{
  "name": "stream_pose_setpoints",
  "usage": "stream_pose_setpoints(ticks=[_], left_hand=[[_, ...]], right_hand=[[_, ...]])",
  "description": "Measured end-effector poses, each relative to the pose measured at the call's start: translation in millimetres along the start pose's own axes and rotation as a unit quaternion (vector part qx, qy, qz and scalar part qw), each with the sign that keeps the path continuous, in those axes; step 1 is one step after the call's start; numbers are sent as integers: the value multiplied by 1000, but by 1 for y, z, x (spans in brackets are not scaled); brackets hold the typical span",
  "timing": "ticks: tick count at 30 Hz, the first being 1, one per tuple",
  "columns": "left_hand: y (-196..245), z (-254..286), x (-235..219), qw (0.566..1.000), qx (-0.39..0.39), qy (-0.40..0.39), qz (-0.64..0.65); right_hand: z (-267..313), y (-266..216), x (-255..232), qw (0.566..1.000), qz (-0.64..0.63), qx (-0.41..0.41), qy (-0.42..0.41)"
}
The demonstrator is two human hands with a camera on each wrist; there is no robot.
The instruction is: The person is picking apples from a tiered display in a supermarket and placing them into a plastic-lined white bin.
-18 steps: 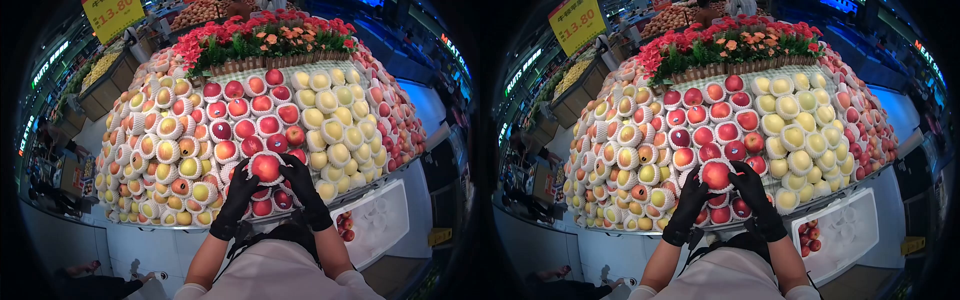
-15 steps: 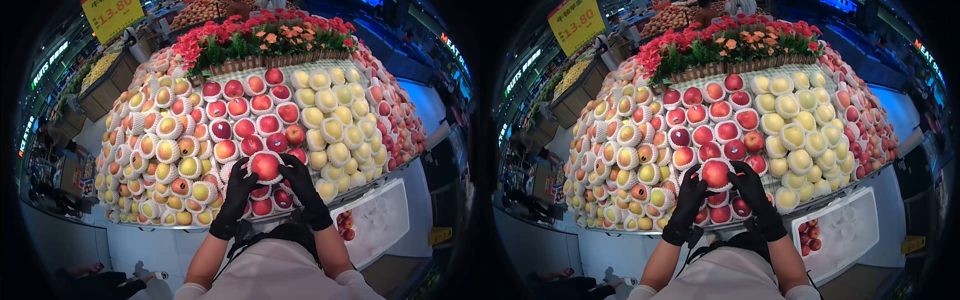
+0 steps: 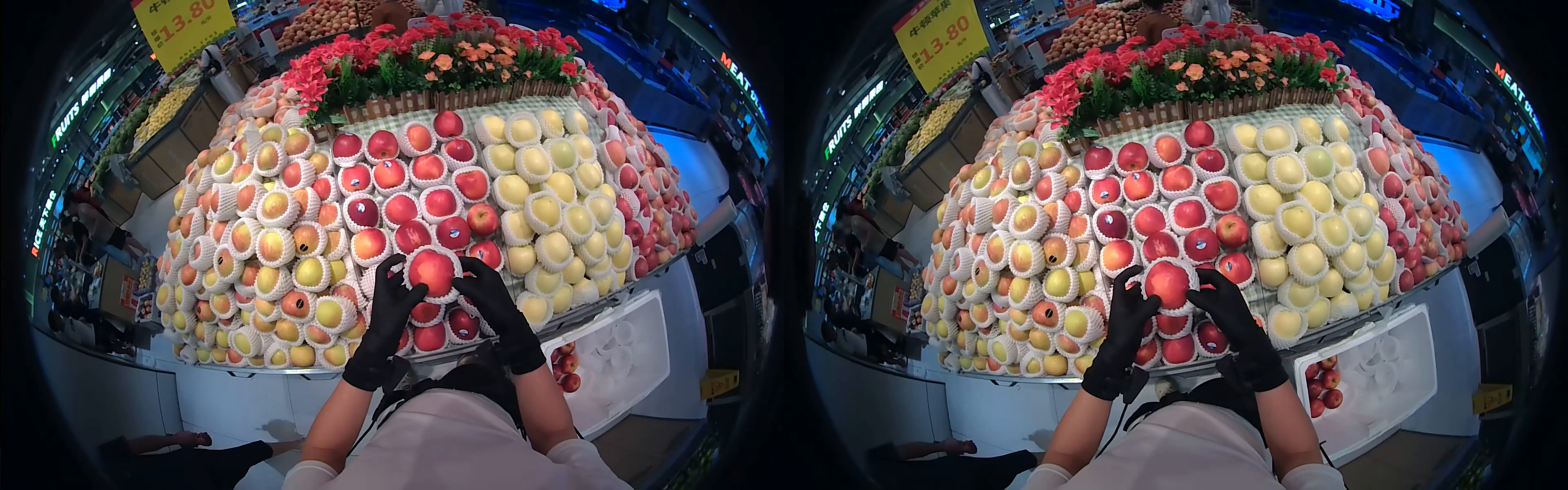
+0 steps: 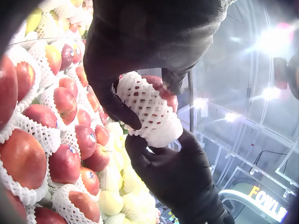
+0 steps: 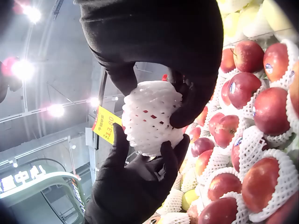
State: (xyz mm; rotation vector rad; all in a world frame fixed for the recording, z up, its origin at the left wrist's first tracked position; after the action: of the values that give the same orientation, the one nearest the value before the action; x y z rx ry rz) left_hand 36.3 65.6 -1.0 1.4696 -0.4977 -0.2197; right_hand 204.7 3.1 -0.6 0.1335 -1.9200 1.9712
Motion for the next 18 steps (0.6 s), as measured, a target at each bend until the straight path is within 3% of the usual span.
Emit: stream_pose_setpoints(ticks=[5, 8, 11, 14, 18], left_hand=[[-24, -7, -9, 999, -29, 22, 2], [-11, -5, -5, 993, 7, 0, -117], [-14, -8, -2, 989, 40, -14, -141], [-10, -11, -3, 995, -1, -35, -93], [5, -9, -1, 994, 40, -23, -100]], right_hand=[[-6, 20, -5, 999, -49, -6, 20], [-8, 31, -9, 997, -4, 0, 76], [-1, 4, 4, 983, 153, -3, 105], [-2, 2, 10, 991, 95, -58, 78], [-2, 6, 25, 998, -66, -15, 15]])
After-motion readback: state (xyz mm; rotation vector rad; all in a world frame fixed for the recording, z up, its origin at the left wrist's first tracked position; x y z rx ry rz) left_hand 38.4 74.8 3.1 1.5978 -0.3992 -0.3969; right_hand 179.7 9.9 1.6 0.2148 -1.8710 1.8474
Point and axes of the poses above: each hand's wrist, its own z-axis away from the middle knuckle, its own x-axis out of the palm, y = z × x, the point moved 7 cm from there along -z, towards the middle knuckle, and after that the axes turned 9 degrees about -z, right-handed, at the moved point
